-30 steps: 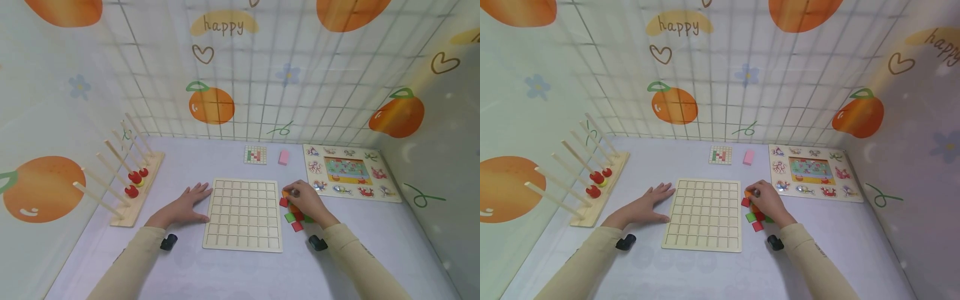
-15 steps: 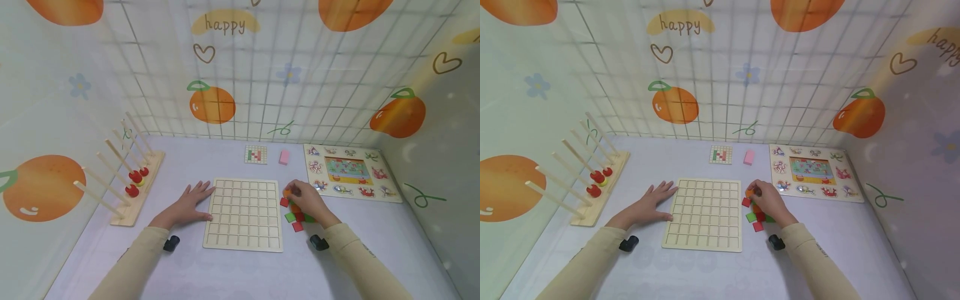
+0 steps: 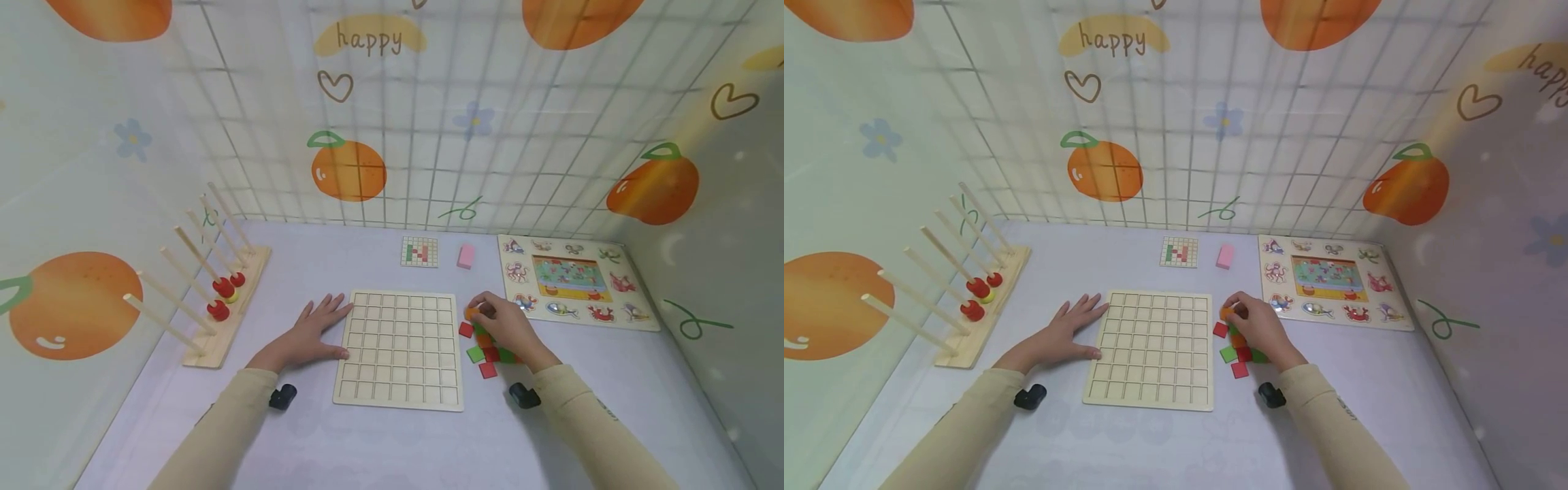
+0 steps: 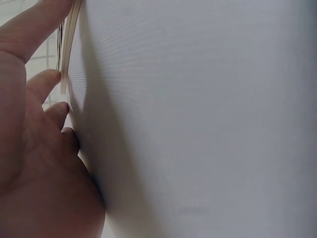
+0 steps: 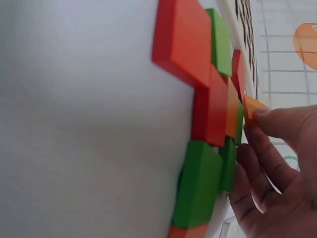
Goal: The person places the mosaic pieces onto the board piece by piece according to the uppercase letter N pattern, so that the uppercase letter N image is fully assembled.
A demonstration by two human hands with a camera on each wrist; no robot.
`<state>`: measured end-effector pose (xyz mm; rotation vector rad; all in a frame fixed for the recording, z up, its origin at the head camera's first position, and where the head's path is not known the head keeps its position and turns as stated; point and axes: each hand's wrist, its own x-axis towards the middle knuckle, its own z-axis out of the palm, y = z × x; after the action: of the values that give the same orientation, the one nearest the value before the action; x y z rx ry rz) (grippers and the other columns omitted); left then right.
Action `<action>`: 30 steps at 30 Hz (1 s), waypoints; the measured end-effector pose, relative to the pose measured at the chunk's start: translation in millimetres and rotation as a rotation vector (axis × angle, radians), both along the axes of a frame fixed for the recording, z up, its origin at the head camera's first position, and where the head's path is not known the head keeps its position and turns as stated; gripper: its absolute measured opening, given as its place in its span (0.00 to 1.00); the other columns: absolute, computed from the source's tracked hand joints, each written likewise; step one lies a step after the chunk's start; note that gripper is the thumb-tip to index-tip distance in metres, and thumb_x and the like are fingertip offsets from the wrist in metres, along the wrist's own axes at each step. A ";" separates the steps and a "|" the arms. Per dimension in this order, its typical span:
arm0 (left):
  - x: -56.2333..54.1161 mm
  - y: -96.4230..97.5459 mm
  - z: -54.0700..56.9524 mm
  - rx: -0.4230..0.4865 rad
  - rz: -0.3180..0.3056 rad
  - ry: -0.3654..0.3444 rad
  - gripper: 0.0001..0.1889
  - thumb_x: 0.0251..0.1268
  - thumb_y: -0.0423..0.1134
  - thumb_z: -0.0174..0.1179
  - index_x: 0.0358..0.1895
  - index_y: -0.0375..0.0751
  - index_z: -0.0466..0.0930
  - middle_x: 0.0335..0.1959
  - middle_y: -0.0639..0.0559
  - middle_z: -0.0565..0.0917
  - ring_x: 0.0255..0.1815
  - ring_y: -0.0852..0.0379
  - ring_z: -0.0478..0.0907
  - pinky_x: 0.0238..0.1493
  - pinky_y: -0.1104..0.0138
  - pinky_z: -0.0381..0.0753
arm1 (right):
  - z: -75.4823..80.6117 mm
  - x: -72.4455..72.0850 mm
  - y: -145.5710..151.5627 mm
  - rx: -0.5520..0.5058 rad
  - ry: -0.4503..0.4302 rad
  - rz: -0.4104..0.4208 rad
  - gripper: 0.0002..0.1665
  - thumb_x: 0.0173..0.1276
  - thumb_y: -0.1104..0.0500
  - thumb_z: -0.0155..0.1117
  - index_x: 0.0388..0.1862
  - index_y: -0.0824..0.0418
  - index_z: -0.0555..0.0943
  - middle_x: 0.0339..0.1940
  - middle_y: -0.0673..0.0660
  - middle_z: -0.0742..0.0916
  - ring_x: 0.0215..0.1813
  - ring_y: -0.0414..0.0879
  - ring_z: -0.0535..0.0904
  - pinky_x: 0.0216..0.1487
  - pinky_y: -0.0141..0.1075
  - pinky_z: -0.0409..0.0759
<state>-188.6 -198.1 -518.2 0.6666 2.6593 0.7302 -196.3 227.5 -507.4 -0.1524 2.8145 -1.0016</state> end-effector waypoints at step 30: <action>-2.5 -0.4 -6.6 0.003 0.016 0.004 0.57 0.50 0.67 0.72 0.82 0.52 0.55 0.84 0.48 0.46 0.84 0.44 0.34 0.80 0.46 0.26 | 14.7 15.6 -14.7 -0.101 -0.022 -0.048 0.08 0.74 0.55 0.66 0.50 0.52 0.84 0.37 0.52 0.87 0.39 0.49 0.79 0.35 0.37 0.82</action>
<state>-191.2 -198.6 -524.9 0.6496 2.6707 0.7377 -180.7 212.8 -492.8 -0.0849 2.7615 -1.1501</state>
